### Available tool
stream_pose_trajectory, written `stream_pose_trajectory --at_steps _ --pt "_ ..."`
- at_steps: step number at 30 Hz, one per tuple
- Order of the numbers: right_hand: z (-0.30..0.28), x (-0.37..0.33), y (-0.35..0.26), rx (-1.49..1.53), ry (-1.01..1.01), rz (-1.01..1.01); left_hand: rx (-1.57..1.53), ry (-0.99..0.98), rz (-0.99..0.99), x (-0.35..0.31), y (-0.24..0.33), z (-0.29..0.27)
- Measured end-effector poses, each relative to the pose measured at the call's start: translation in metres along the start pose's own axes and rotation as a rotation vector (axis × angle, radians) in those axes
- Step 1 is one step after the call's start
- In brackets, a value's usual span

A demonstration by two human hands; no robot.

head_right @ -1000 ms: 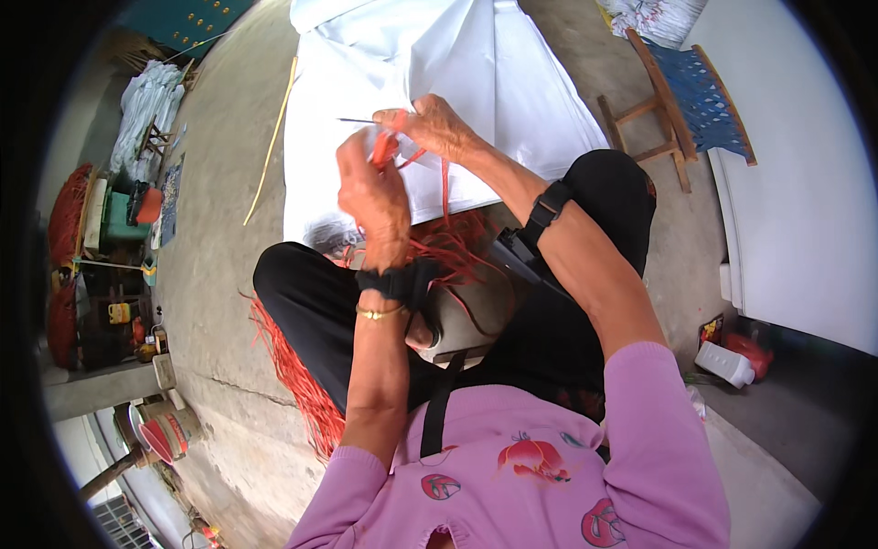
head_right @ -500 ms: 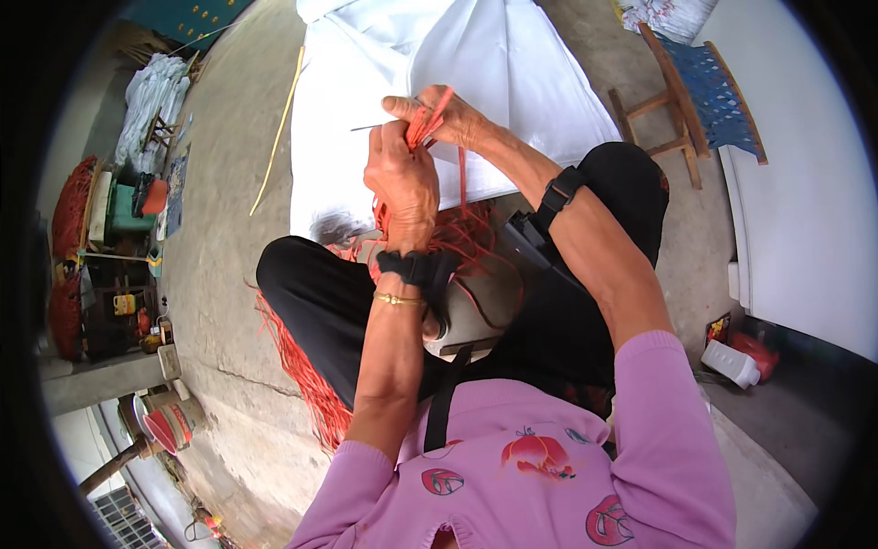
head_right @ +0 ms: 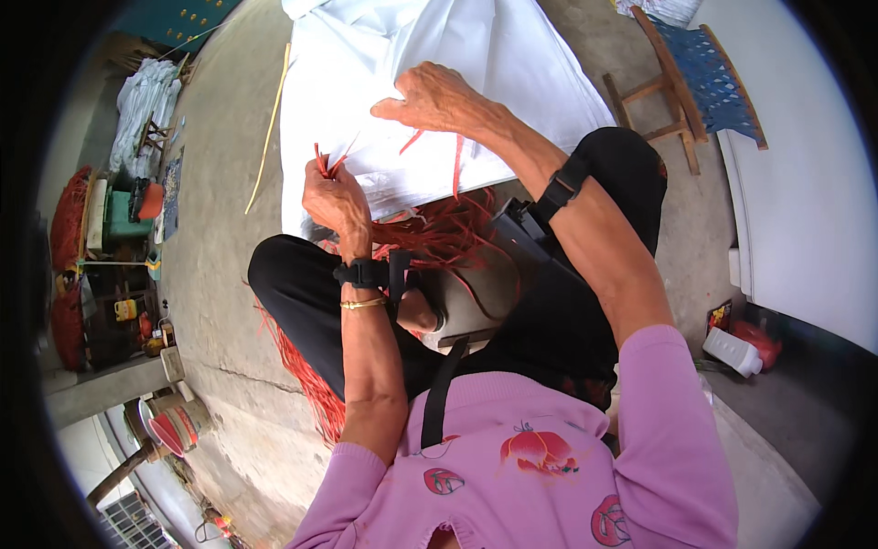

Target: The recorder uses a small hook tool to tie bundles of red plastic strips and secure them to a large white storage bag.

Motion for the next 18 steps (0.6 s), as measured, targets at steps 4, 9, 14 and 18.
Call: stream_pose_trajectory --at_steps 4,9,14,18 --pt "0.006 -0.005 -0.004 -0.212 -0.038 -0.068 -0.088 0.088 0.026 0.005 0.001 -0.005" --pt "0.019 -0.006 -0.004 -0.263 -0.097 -0.114 -0.374 0.051 0.077 0.0 0.037 0.002" --pt "0.011 -0.003 -0.003 0.028 -0.02 -0.109 -0.494 -0.135 0.213 -0.006 0.083 0.019" --pt "0.006 -0.005 0.002 0.071 0.022 0.048 -0.885 -0.396 0.046 0.001 0.061 0.021"
Point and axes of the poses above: each hand's wrist, its own x-axis towards the middle knuckle, its own z-axis out of the palm, y = z × x, the point moved 8 cm from there along x, towards the middle knuckle, and after that the axes turned 3 degrees about -y, right-handed, at the moved point
